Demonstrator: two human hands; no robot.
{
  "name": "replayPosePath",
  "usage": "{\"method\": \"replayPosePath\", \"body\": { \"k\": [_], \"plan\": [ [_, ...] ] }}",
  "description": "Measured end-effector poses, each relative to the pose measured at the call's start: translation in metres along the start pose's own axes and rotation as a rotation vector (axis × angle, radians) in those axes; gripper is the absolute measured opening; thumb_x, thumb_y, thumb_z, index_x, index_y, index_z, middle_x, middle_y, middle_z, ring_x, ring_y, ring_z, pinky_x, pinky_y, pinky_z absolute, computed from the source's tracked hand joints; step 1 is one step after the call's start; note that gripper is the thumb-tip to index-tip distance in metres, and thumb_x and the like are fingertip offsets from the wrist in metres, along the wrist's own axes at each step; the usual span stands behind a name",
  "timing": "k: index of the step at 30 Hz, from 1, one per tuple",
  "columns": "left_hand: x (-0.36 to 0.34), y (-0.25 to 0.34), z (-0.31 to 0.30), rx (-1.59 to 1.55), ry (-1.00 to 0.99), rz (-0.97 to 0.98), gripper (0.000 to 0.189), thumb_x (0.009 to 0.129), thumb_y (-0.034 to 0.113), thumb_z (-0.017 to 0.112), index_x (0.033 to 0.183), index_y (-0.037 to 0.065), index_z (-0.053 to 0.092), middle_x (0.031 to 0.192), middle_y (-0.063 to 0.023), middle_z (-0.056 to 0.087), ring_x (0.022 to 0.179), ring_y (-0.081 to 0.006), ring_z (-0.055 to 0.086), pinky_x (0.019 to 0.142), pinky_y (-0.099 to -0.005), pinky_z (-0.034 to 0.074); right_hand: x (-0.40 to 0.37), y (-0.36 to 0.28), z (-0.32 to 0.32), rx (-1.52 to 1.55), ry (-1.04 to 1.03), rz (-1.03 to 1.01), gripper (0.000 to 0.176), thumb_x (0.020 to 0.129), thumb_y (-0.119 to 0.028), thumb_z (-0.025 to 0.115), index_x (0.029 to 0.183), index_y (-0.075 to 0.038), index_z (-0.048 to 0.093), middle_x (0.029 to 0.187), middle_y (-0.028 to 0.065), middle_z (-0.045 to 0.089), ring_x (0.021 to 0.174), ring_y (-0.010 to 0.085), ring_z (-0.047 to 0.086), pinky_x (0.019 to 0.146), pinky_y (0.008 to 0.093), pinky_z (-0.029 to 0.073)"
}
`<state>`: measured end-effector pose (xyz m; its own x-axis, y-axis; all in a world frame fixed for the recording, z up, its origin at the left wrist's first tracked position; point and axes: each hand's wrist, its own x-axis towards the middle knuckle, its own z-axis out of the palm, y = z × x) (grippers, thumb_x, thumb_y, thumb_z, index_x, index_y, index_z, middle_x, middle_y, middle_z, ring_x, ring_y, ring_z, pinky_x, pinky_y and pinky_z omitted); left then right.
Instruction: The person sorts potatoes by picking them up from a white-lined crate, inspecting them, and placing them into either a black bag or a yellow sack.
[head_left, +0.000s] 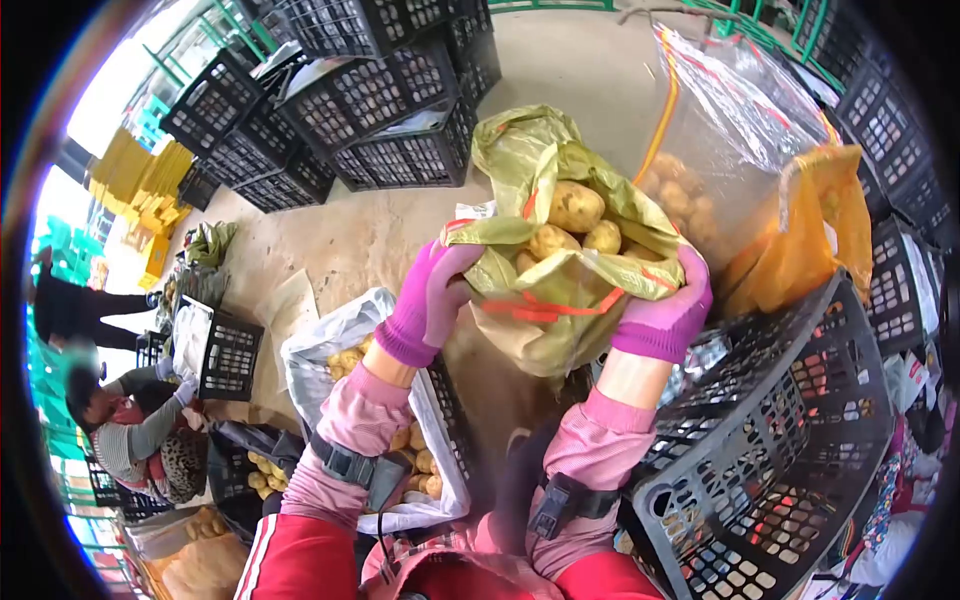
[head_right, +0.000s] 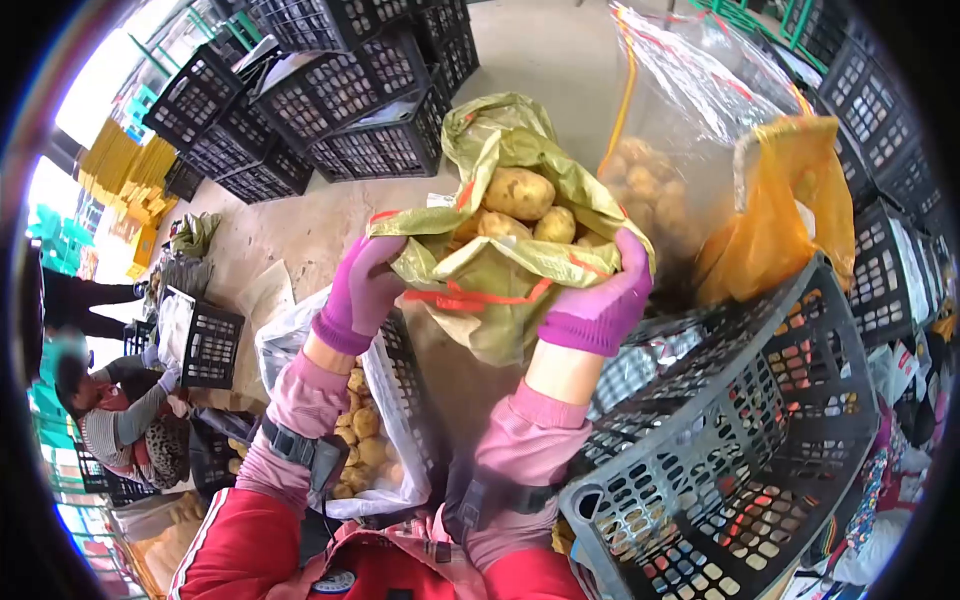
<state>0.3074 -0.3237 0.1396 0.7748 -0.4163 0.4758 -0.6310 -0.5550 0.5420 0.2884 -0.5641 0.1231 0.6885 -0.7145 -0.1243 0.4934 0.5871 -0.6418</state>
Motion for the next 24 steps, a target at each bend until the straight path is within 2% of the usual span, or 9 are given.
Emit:
{"method": "replayPosePath", "body": {
  "k": [6,10,12,16,18,20,21,22,24],
  "plan": [
    [0.052,-0.006,-0.034,-0.886,-0.037,-0.617,0.06,0.099,0.043,0.056,0.138,-0.002,0.048,0.135,-0.0147,0.058,0.118,-0.0236,0.061,0.098,-0.0334,0.05,0.004,0.016,-0.012,-0.128,-0.035,-0.091,0.035,0.092,-0.019,0.052,0.111,0.007,0.066,0.111,0.0201,0.068,0.103,0.0306,0.068,0.091,0.0419,0.056],
    [0.085,-0.004,-0.02,0.277,-0.68,-0.285,0.043,0.092,0.03,0.063,0.119,-0.003,0.065,0.108,-0.0179,0.071,0.095,-0.0245,0.069,0.085,-0.0324,0.054,-0.013,-0.006,-0.004,0.034,-0.058,0.1,0.037,0.091,-0.018,0.052,0.116,0.006,0.065,0.118,0.021,0.066,0.111,0.0321,0.065,0.097,0.0447,0.053],
    [0.088,-0.015,-0.026,0.134,-0.369,-0.182,0.029,0.09,0.019,0.065,0.109,-0.002,0.07,0.089,-0.0124,0.072,0.071,-0.018,0.068,0.07,-0.0293,0.056,-0.011,-0.004,-0.007,0.064,-0.087,0.131,0.04,0.09,-0.019,0.052,0.119,0.005,0.064,0.122,0.0209,0.065,0.115,0.0329,0.063,0.1,0.0462,0.052],
    [0.104,-0.001,-0.065,-0.437,0.19,-0.419,0.02,0.098,0.012,0.061,0.112,0.002,0.071,0.092,-0.0037,0.071,0.069,-0.0037,0.062,0.061,-0.0179,0.052,-0.019,-0.003,-0.004,0.04,-0.004,0.124,0.044,0.088,-0.021,0.052,0.123,0.005,0.061,0.126,0.0193,0.063,0.117,0.0332,0.062,0.102,0.0466,0.051],
    [0.112,0.015,-0.058,-0.261,0.008,-0.321,0.039,0.097,0.031,0.065,0.118,-0.002,0.067,0.093,-0.0052,0.071,0.078,-0.0091,0.064,0.071,-0.0232,0.054,-0.018,-0.003,0.001,0.076,0.051,0.191,0.042,0.09,-0.021,0.053,0.122,0.004,0.062,0.124,0.0193,0.063,0.116,0.0326,0.062,0.1,0.0463,0.051],
    [0.115,0.009,-0.019,0.246,-0.201,-0.246,0.084,0.082,0.062,0.072,0.123,-0.011,0.059,0.108,-0.0242,0.07,0.105,-0.0325,0.068,0.095,-0.0382,0.052,-0.024,0.0,-0.004,0.04,0.009,0.133,0.038,0.091,-0.022,0.054,0.119,0.004,0.062,0.12,0.0176,0.063,0.112,0.03,0.062,0.099,0.0433,0.051],
    [0.12,0.008,-0.008,0.261,-0.444,-0.41,0.096,0.077,0.067,0.073,0.126,-0.013,0.055,0.118,-0.0336,0.063,0.12,-0.0406,0.06,0.103,-0.042,0.047,-0.026,-0.002,-0.006,0.076,-0.011,0.167,0.038,0.091,-0.022,0.054,0.119,0.004,0.062,0.119,0.0176,0.063,0.112,0.0303,0.062,0.098,0.0439,0.052],
    [0.116,-0.013,0.016,0.432,-0.357,-0.381,0.1,0.074,0.067,0.074,0.129,-0.013,0.053,0.12,-0.033,0.062,0.12,-0.0408,0.06,0.103,-0.0416,0.047,-0.026,-0.004,-0.006,0.115,-0.032,0.195,0.038,0.091,-0.022,0.054,0.119,0.003,0.063,0.119,0.0176,0.063,0.112,0.0305,0.063,0.097,0.0444,0.052],
    [0.117,-0.052,0.041,0.58,-0.277,-0.409,0.067,0.081,0.053,0.072,0.117,-0.004,0.066,0.108,-0.0264,0.069,0.106,-0.0391,0.067,0.095,-0.0417,0.051,-0.03,-0.011,-0.004,0.15,-0.026,0.237,0.038,0.09,-0.022,0.054,0.119,0.002,0.063,0.119,0.0177,0.063,0.112,0.0309,0.063,0.096,0.0452,0.053]
  ]
}}
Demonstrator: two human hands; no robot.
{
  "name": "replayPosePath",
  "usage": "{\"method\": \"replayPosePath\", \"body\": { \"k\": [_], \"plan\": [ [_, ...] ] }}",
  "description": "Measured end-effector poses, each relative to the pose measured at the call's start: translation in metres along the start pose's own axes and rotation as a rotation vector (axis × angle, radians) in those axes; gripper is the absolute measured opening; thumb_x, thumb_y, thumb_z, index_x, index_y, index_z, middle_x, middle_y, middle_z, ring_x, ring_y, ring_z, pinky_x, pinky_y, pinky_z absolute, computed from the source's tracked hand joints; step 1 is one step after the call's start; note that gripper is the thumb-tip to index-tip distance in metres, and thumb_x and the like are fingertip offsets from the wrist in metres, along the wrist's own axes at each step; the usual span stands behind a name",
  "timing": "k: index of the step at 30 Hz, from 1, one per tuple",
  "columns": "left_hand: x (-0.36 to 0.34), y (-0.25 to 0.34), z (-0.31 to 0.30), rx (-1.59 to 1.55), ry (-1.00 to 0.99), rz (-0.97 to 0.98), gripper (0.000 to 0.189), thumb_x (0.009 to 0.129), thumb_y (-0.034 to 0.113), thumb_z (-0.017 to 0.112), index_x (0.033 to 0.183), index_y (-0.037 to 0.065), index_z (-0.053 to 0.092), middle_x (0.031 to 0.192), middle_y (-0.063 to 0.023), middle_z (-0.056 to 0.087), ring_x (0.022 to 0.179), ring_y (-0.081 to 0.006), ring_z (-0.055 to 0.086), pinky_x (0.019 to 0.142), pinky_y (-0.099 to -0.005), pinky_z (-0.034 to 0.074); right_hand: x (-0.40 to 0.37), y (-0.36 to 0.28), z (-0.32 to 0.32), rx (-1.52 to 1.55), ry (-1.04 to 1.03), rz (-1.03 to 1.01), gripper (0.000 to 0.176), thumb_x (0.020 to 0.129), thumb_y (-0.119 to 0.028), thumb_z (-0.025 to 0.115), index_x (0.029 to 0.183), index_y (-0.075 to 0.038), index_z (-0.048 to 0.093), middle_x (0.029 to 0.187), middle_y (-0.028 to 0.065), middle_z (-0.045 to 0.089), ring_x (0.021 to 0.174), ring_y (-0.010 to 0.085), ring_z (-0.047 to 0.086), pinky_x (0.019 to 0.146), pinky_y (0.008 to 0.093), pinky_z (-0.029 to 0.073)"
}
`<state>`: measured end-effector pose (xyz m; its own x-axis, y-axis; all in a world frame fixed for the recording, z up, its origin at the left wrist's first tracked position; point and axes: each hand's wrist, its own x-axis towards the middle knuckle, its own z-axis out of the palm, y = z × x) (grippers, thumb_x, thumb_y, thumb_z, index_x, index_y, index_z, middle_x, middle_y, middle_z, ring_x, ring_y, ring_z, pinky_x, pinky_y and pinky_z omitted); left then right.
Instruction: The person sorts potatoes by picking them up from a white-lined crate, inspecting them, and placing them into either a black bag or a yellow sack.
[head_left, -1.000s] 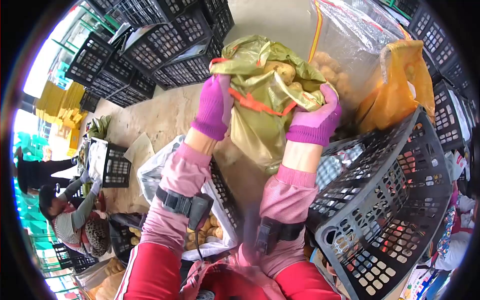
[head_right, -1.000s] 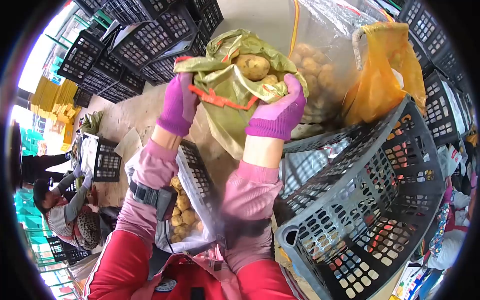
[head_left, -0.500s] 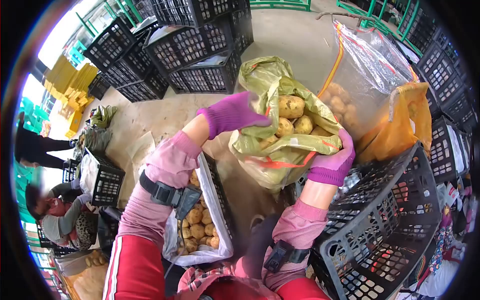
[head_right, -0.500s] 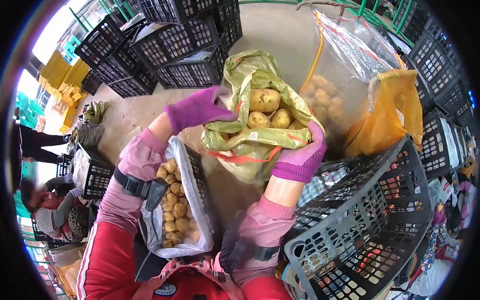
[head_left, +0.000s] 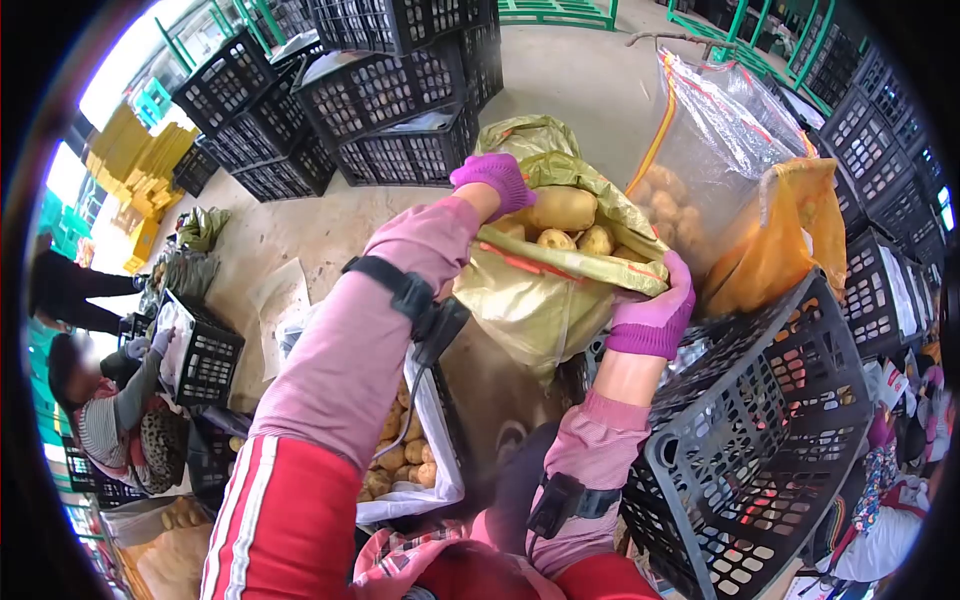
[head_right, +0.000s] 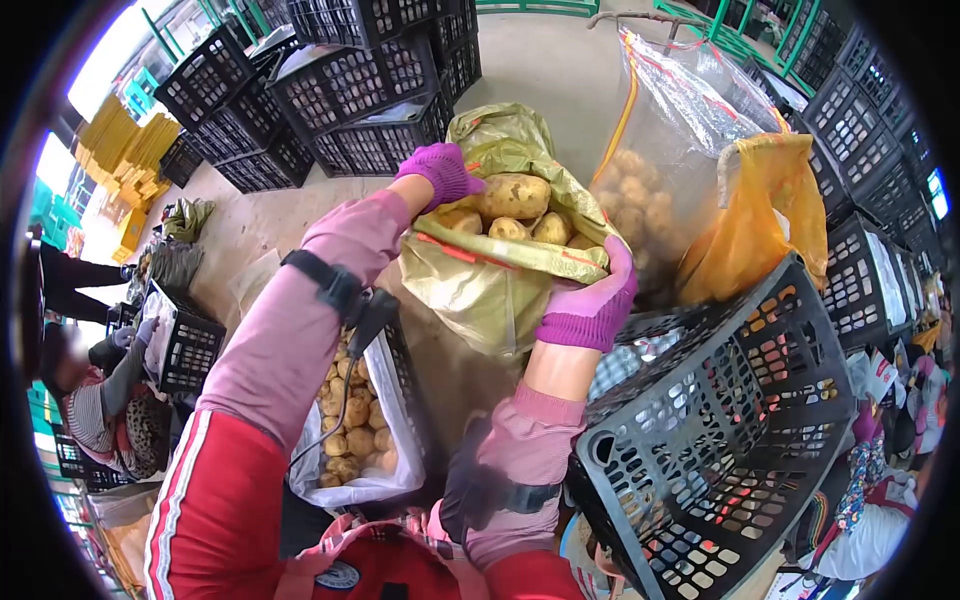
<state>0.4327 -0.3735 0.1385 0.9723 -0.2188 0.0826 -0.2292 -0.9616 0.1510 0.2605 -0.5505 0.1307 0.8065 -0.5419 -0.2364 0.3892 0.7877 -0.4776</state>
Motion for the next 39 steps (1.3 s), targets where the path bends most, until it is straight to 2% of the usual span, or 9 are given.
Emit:
{"method": "replayPosePath", "body": {
  "k": [12,14,17,20,25,28,31,34,39],
  "plan": [
    [0.047,-0.033,-0.05,-0.392,0.265,0.096,0.033,0.086,0.034,0.069,0.104,0.006,0.073,0.098,-0.0197,0.072,0.093,-0.0349,0.07,0.086,-0.042,0.055,-0.003,-0.01,0.001,-0.076,0.134,-0.116,0.019,0.089,-0.022,0.065,0.101,-0.008,0.063,0.095,0.0059,0.064,0.084,0.0174,0.063,0.07,0.03,0.052],
    [0.04,-0.036,-0.05,-0.178,0.658,0.257,0.027,0.087,0.029,0.069,0.1,0.005,0.073,0.091,-0.0142,0.074,0.088,-0.029,0.072,0.083,-0.0382,0.055,-0.022,-0.016,0.02,-0.273,0.143,-0.176,0.02,0.087,-0.021,0.069,0.102,-0.009,0.062,0.094,0.003,0.064,0.081,0.0145,0.063,0.068,0.0266,0.051],
    [-0.004,-0.002,-0.095,-0.148,0.352,0.702,0.025,0.086,0.027,0.069,0.101,0.006,0.072,0.095,-0.0122,0.074,0.093,-0.027,0.07,0.087,-0.0373,0.054,-0.034,-0.022,0.034,-0.462,0.22,-0.273,0.03,0.089,-0.017,0.069,0.11,0.001,0.058,0.1,0.007,0.064,0.084,0.0144,0.063,0.073,0.0278,0.052],
    [-0.014,0.025,-0.073,0.076,-0.526,0.653,0.037,0.087,0.028,0.061,0.118,0.008,0.068,0.109,-0.017,0.071,0.101,-0.0307,0.068,0.095,-0.0387,0.051,-0.031,-0.018,0.022,-0.475,0.25,-0.391,0.03,0.089,-0.009,0.068,0.112,0.008,0.057,0.104,0.0107,0.064,0.086,0.0155,0.062,0.078,0.0304,0.053],
    [0.005,0.042,-0.036,0.182,0.717,0.284,0.077,0.081,0.033,0.072,0.148,0.017,0.039,0.148,-0.0173,0.046,0.132,-0.0396,0.046,0.106,-0.046,0.044,-0.033,-0.02,0.016,-0.367,0.211,-0.616,0.019,0.088,-0.003,0.067,0.106,-0.001,0.061,0.097,0.0067,0.063,0.08,0.0145,0.063,0.068,0.0264,0.053],
    [0.023,0.046,-0.071,-0.09,0.798,0.347,0.082,0.079,0.032,0.076,0.149,0.016,0.037,0.146,-0.0169,0.046,0.135,-0.0397,0.041,0.109,-0.0466,0.041,-0.033,-0.025,0.014,-0.444,0.234,-0.675,0.023,0.088,0.002,0.066,0.11,-0.001,0.061,0.1,0.0064,0.062,0.085,0.0136,0.062,0.073,0.0262,0.052],
    [-0.006,0.02,-0.091,-0.056,0.14,0.905,0.056,0.09,0.029,0.066,0.141,0.012,0.048,0.129,-0.0182,0.059,0.114,-0.0331,0.059,0.105,-0.045,0.044,-0.045,-0.021,0.034,-0.544,0.154,-0.848,0.034,0.087,0.002,0.063,0.119,0.003,0.056,0.106,0.0108,0.062,0.101,0.0177,0.06,0.091,0.0325,0.048],
    [-0.088,0.023,-0.122,0.238,-0.537,0.681,0.039,0.098,0.031,0.057,0.131,0.01,0.058,0.118,-0.0144,0.066,0.108,-0.0277,0.064,0.102,-0.0452,0.044,-0.067,-0.02,0.052,-1.09,0.066,-1.49,0.037,0.086,-0.005,0.066,0.121,0.002,0.056,0.115,0.0165,0.061,0.108,0.0258,0.059,0.097,0.0403,0.044],
    [-0.188,-0.038,-0.148,0.029,0.13,0.586,0.033,0.1,0.03,0.058,0.123,0.008,0.065,0.12,-0.0135,0.067,0.115,-0.0302,0.061,0.102,-0.0441,0.044,-0.066,0.011,0.041,-1.848,-0.618,-0.391,0.024,0.088,-0.027,0.067,0.102,-0.009,0.074,0.078,0.0117,0.071,0.088,0.0259,0.071,0.092,0.0417,0.047]
  ]
}}
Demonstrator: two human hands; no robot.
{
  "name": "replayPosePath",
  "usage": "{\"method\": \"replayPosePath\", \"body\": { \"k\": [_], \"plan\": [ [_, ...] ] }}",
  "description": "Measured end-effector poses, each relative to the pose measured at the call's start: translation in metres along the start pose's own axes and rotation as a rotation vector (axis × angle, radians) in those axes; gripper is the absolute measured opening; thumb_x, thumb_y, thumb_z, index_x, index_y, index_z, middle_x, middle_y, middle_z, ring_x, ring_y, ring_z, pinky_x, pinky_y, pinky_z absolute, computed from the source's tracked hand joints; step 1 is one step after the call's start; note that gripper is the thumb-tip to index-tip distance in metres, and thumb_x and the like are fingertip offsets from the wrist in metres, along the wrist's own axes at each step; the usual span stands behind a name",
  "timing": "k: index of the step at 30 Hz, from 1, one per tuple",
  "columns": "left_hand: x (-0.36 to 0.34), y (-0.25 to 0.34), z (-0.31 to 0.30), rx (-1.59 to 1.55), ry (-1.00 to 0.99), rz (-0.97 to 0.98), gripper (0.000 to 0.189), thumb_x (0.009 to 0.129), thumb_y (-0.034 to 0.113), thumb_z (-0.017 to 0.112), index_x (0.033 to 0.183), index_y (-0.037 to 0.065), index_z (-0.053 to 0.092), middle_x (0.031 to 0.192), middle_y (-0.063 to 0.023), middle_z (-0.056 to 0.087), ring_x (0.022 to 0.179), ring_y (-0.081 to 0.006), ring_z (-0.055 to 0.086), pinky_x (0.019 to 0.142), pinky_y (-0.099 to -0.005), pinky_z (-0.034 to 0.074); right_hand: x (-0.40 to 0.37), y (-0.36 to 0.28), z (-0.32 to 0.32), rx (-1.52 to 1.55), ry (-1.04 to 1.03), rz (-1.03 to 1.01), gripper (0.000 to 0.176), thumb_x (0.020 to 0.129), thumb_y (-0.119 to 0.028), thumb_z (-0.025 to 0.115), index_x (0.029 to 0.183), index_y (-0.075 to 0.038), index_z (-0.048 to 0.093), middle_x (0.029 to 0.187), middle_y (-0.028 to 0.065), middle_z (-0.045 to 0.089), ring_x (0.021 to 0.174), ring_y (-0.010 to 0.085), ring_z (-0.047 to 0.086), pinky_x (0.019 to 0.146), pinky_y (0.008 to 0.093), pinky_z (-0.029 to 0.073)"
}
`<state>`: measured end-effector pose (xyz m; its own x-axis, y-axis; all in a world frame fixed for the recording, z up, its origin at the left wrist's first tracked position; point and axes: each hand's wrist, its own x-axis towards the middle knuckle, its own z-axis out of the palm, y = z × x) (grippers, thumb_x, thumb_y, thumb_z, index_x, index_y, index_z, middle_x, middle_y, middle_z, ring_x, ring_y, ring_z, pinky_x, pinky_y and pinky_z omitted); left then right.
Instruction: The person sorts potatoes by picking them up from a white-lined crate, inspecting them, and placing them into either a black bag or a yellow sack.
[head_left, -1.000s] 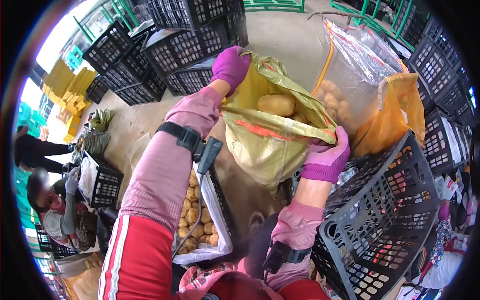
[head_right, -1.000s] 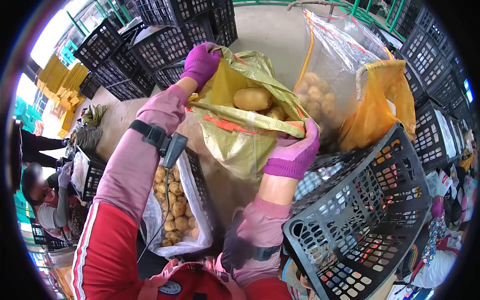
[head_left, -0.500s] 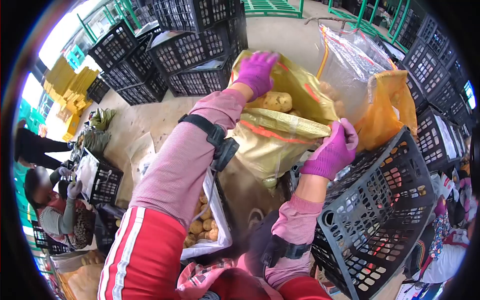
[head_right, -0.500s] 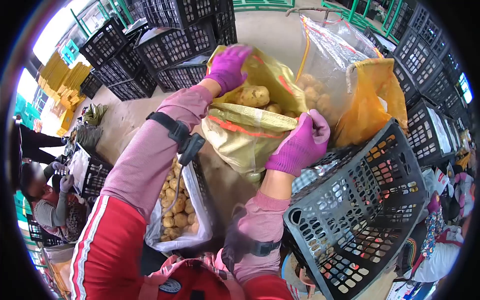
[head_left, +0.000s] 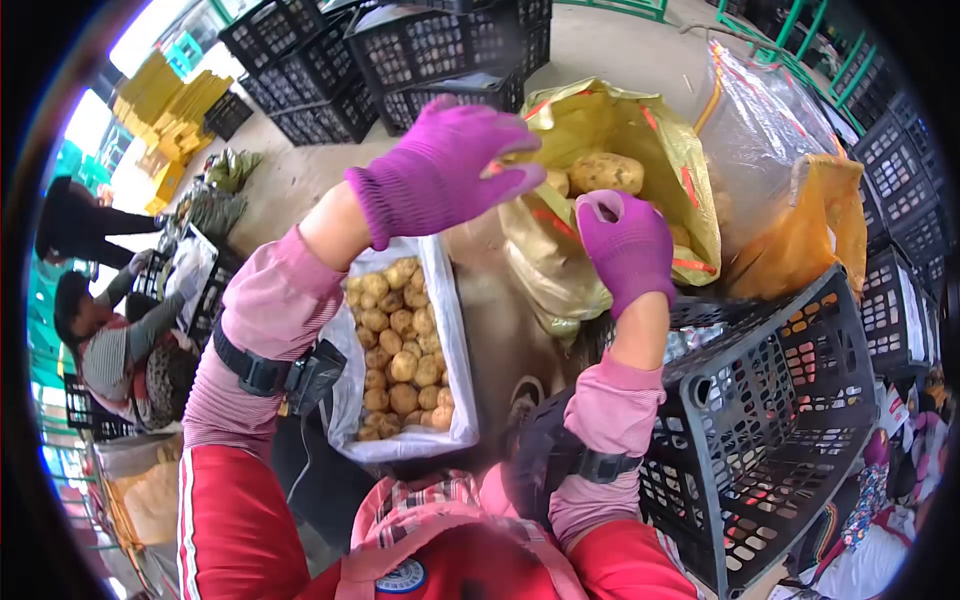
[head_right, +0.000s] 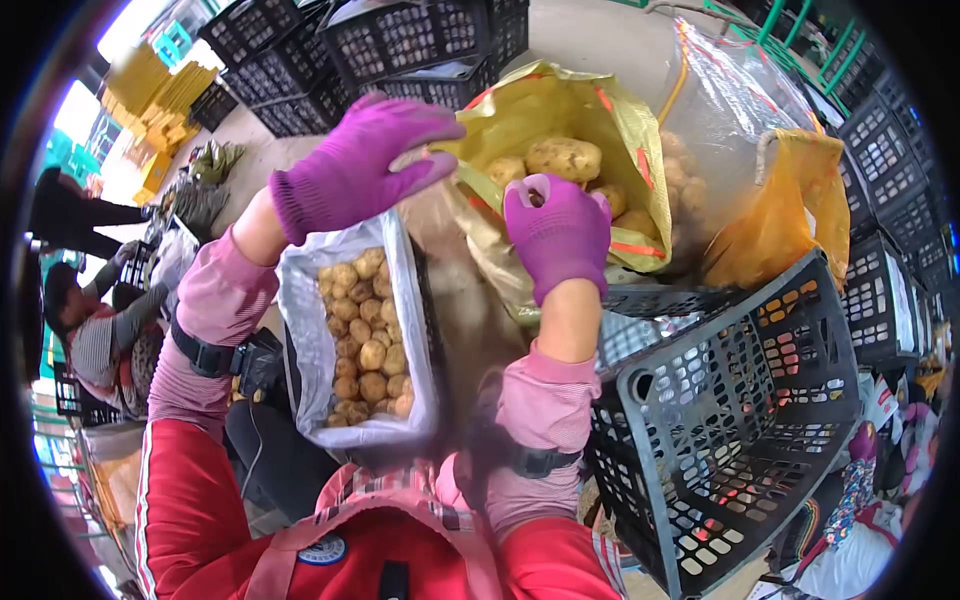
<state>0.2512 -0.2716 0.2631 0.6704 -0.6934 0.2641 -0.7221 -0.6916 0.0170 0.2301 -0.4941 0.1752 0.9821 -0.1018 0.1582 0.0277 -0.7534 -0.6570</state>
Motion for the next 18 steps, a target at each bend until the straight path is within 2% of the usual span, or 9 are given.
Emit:
{"method": "replayPosePath", "body": {
  "k": [1,3,5,7,10,12,13,15,18],
  "plan": [
    [-0.019,-0.002,-0.009,-0.036,0.174,0.028,0.034,0.099,0.028,0.059,0.125,0.007,0.064,0.122,-0.0137,0.067,0.117,-0.0313,0.061,0.103,-0.0442,0.043,-0.005,-0.001,-0.004,0.107,0.047,-0.06,0.025,0.088,-0.028,0.068,0.103,-0.009,0.073,0.081,0.0119,0.072,0.087,0.0242,0.071,0.088,0.0396,0.049],
    [-0.069,-0.002,-0.021,-0.089,0.224,-0.079,0.036,0.097,0.026,0.063,0.127,0.008,0.063,0.124,-0.0149,0.066,0.119,-0.0322,0.059,0.103,-0.0433,0.044,-0.016,-0.014,-0.011,0.341,0.115,-0.189,0.027,0.088,-0.029,0.071,0.104,-0.007,0.073,0.087,0.0124,0.073,0.085,0.0207,0.071,0.081,0.0353,0.053],
    [-0.134,0.002,-0.022,-0.242,0.171,-0.278,0.034,0.096,0.026,0.065,0.126,0.009,0.064,0.123,-0.0177,0.065,0.114,-0.0344,0.062,0.097,-0.0398,0.049,-0.019,-0.025,0.004,0.479,0.235,-0.217,0.029,0.088,-0.026,0.073,0.108,-0.004,0.071,0.095,0.0111,0.074,0.085,0.0151,0.07,0.074,0.0302,0.055],
    [-0.204,-0.002,-0.001,-0.327,0.052,-0.496,0.035,0.096,0.027,0.066,0.125,0.009,0.064,0.12,-0.0189,0.066,0.112,-0.0345,0.064,0.095,-0.0392,0.051,-0.04,-0.062,-0.002,0.539,0.265,-0.265,0.03,0.089,-0.02,0.072,0.113,-0.001,0.069,0.099,0.0091,0.074,0.084,0.0139,0.069,0.077,0.0282,0.055],
    [-0.304,0.002,0.048,-0.406,-0.21,-0.651,0.04,0.094,0.033,0.068,0.124,0.008,0.064,0.115,-0.0207,0.068,0.109,-0.0347,0.065,0.093,-0.0411,0.052,-0.074,-0.109,-0.002,0.501,0.194,-0.544,0.032,0.09,-0.019,0.071,0.117,-0.001,0.068,0.099,0.0079,0.073,0.085,0.0122,0.069,0.077,0.0273,0.054],
    [-0.348,0.008,0.081,-0.434,-0.398,-0.744,0.042,0.093,0.036,0.067,0.123,0.007,0.065,0.111,-0.0219,0.069,0.106,-0.0366,0.066,0.091,-0.0424,0.053,-0.104,-0.139,-0.001,0.476,-0.02,-0.647,0.032,0.09,-0.02,0.071,0.116,-0.003,0.069,0.098,0.008,0.073,0.086,0.0127,0.068,0.078,0.028,0.054],
    [-0.369,0.01,0.105,-0.441,-0.441,-0.781,0.042,0.093,0.037,0.066,0.122,0.006,0.065,0.109,-0.0225,0.069,0.104,-0.0378,0.066,0.09,-0.0431,0.053,-0.116,-0.154,0.001,0.458,-0.137,-0.697,0.031,0.089,-0.02,0.072,0.116,-0.003,0.069,0.098,0.0081,0.074,0.087,0.013,0.068,0.079,0.0284,0.054],
    [-0.398,0.009,0.155,-0.519,-0.441,-0.828,0.042,0.094,0.039,0.063,0.12,0.006,0.066,0.105,-0.0233,0.07,0.101,-0.0399,0.067,0.089,-0.0443,0.053,-0.132,-0.171,0.02,0.39,-0.145,-0.793,0.033,0.089,-0.025,0.071,0.115,-0.005,0.071,0.1,0.0096,0.074,0.088,0.0158,0.069,0.081,0.0306,0.055],
    [-0.405,0.005,0.222,-0.598,-0.436,-0.971,0.05,0.09,0.041,0.063,0.126,0.007,0.063,0.115,-0.0251,0.067,0.109,-0.0412,0.064,0.095,-0.0445,0.05,-0.133,-0.175,0.075,0.516,-0.244,-0.796,0.033,0.089,-0.026,0.072,0.116,-0.007,0.072,0.102,0.011,0.074,0.09,0.0177,0.069,0.082,0.0307,0.054]
  ]
}}
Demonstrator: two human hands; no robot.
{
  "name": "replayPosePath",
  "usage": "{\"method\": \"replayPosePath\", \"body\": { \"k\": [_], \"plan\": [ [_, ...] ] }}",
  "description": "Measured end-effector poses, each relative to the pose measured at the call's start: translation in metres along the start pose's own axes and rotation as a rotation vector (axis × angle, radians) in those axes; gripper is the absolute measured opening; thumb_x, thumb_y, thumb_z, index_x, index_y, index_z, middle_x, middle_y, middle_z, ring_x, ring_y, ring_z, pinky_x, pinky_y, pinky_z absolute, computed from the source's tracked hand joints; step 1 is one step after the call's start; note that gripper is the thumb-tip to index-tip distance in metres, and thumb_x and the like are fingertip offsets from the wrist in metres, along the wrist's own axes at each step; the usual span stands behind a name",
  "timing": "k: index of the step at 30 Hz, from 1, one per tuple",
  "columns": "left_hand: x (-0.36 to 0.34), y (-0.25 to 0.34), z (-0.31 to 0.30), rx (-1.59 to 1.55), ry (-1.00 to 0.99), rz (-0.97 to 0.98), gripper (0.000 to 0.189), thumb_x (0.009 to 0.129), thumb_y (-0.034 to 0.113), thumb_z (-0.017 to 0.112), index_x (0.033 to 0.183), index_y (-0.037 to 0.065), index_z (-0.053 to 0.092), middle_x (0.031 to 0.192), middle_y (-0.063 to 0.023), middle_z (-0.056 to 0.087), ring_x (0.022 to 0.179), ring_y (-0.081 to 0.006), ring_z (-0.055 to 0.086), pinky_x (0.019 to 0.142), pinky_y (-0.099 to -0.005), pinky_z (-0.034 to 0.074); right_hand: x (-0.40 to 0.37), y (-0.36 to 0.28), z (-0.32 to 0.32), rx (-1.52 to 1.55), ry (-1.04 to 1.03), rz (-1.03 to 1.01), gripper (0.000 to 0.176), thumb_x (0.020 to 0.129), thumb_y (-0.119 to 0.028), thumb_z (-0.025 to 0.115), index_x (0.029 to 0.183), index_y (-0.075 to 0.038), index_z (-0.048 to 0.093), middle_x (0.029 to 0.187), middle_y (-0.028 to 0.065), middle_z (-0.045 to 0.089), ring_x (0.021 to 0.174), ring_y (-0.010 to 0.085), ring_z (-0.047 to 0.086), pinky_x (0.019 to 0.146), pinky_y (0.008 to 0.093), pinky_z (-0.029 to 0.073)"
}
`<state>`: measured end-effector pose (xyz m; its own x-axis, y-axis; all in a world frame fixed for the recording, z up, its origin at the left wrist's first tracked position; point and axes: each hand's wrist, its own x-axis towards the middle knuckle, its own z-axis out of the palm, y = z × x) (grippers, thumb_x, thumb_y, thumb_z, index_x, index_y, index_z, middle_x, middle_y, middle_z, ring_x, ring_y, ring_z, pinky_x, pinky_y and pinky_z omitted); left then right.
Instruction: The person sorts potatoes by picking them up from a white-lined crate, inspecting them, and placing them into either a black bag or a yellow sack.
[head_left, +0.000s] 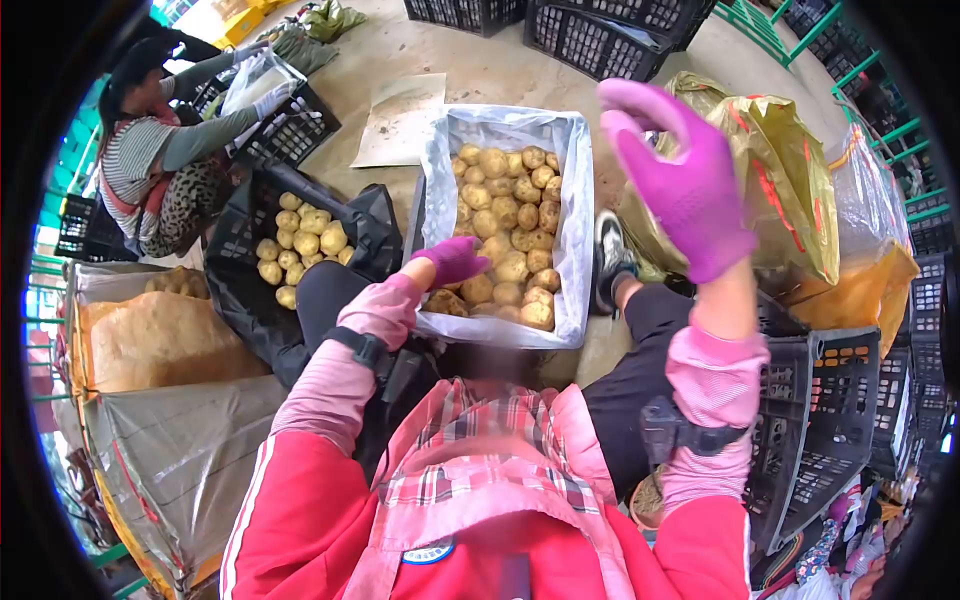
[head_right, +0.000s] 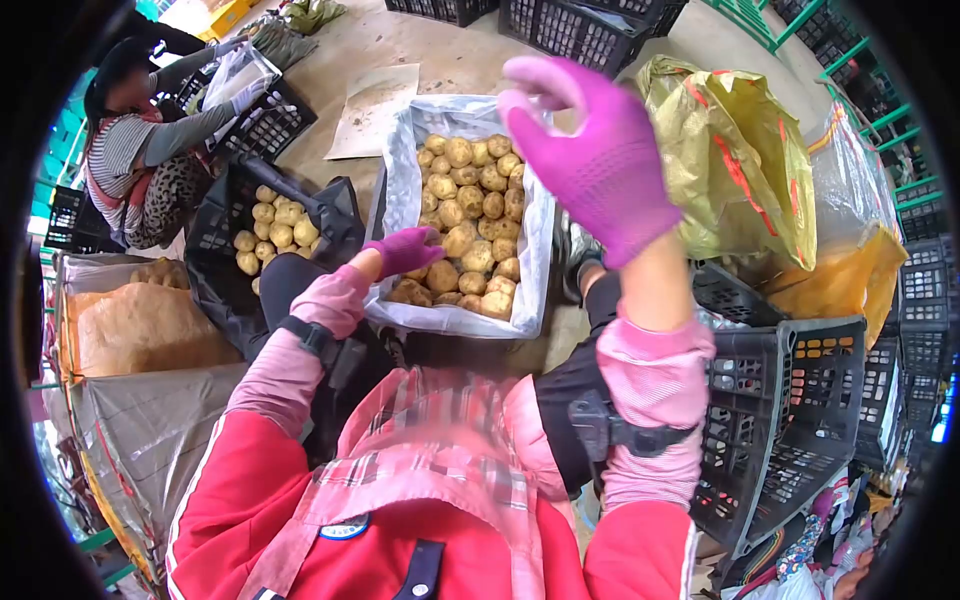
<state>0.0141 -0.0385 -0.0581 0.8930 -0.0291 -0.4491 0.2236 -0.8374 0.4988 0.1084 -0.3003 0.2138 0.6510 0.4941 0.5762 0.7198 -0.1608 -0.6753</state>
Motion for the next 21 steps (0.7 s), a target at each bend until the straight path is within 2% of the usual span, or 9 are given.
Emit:
{"method": "replayPosePath", "body": {
  "k": [5,6,7,10,13,14,17,19,21],
  "plan": [
    [0.064,-0.018,0.059,-0.126,0.04,-0.163,0.069,0.088,0.04,0.062,0.148,0.012,0.042,0.128,-0.0283,0.061,0.121,-0.0407,0.059,0.103,-0.0442,0.047,-0.017,0.082,0.078,0.175,-0.011,0.287,0.027,0.088,-0.021,0.071,0.108,-0.004,0.071,0.099,0.011,0.074,0.09,0.0215,0.071,0.082,0.0326,0.055],
    [0.076,-0.021,0.064,-0.109,-0.001,-0.208,0.071,0.089,0.045,0.062,0.15,0.016,0.039,0.131,-0.0261,0.06,0.122,-0.0397,0.059,0.102,-0.0439,0.047,-0.014,0.07,0.086,-0.158,-0.043,0.318,0.025,0.086,-0.02,0.069,0.106,-0.006,0.071,0.099,0.0119,0.072,0.091,0.0288,0.07,0.085,0.0375,0.054],
    [0.087,-0.023,0.073,-0.159,-0.035,-0.25,0.07,0.09,0.046,0.061,0.15,0.016,0.039,0.132,-0.0248,0.06,0.122,-0.0391,0.059,0.102,-0.0435,0.047,-0.006,0.06,0.091,-0.217,0.023,0.071,0.028,0.087,-0.022,0.071,0.109,-0.004,0.07,0.106,0.0137,0.072,0.1,0.0296,0.069,0.091,0.0387,0.053],
    [0.144,-0.058,0.133,-0.319,0.022,-0.255,0.064,0.096,0.048,0.056,0.15,0.017,0.041,0.134,-0.0175,0.062,0.12,-0.0321,0.062,0.1,-0.0405,0.048,-0.008,0.062,0.096,-0.138,-0.041,-0.034,0.03,0.085,-0.023,0.073,0.109,-0.006,0.07,0.105,0.0131,0.072,0.098,0.0328,0.069,0.09,0.0412,0.052],
    [0.15,-0.074,0.154,-0.815,0.106,-0.113,0.059,0.099,0.046,0.053,0.148,0.014,0.045,0.132,-0.0138,0.064,0.121,-0.0263,0.061,0.099,-0.0389,0.048,-0.019,0.069,0.095,-0.23,-0.104,0.075,0.031,0.084,-0.023,0.073,0.11,-0.006,0.07,0.105,0.013,0.072,0.098,0.0325,0.068,0.089,0.041,0.052],
    [0.141,-0.093,0.164,-1.125,0.052,-0.079,0.062,0.094,0.046,0.062,0.144,0.01,0.049,0.132,-0.0146,0.064,0.122,-0.0248,0.06,0.1,-0.0375,0.048,-0.018,0.068,0.093,-0.214,-0.109,0.095,0.032,0.084,-0.023,0.073,0.111,-0.006,0.07,0.105,0.0129,0.072,0.099,0.0323,0.068,0.089,0.0411,0.052],
    [0.104,-0.015,0.06,-0.525,0.087,-0.194,0.068,0.088,0.043,0.072,0.141,0.008,0.05,0.128,-0.0154,0.065,0.114,-0.0251,0.064,0.093,-0.0365,0.052,-0.014,0.063,0.096,-0.147,-0.154,0.15,0.034,0.087,-0.027,0.07,0.112,-0.006,0.069,0.105,0.014,0.071,0.099,0.0331,0.068,0.09,0.0422,0.051],
    [0.041,0.041,-0.029,-0.842,-0.017,-0.158,0.074,0.082,0.026,0.081,0.143,0.009,0.044,0.113,-0.0114,0.067,0.094,-0.0185,0.067,0.072,-0.0316,0.057,-0.015,0.058,0.099,-0.201,-0.191,0.13,0.035,0.088,-0.03,0.067,0.113,-0.006,0.069,0.103,0.0144,0.071,0.1,0.0339,0.068,0.091,0.0428,0.051],
    [0.007,0.041,-0.065,-0.843,0.094,0.063,0.064,0.088,0.018,0.075,0.144,0.011,0.042,0.122,-0.0113,0.062,0.099,-0.0184,0.067,0.078,-0.0312,0.06,-0.019,0.05,0.11,-0.241,-0.307,0.179,0.047,0.088,-0.034,0.066,0.126,-0.007,0.062,0.118,0.0157,0.066,0.104,0.0355,0.066,0.092,0.0437,0.051]
  ]
}}
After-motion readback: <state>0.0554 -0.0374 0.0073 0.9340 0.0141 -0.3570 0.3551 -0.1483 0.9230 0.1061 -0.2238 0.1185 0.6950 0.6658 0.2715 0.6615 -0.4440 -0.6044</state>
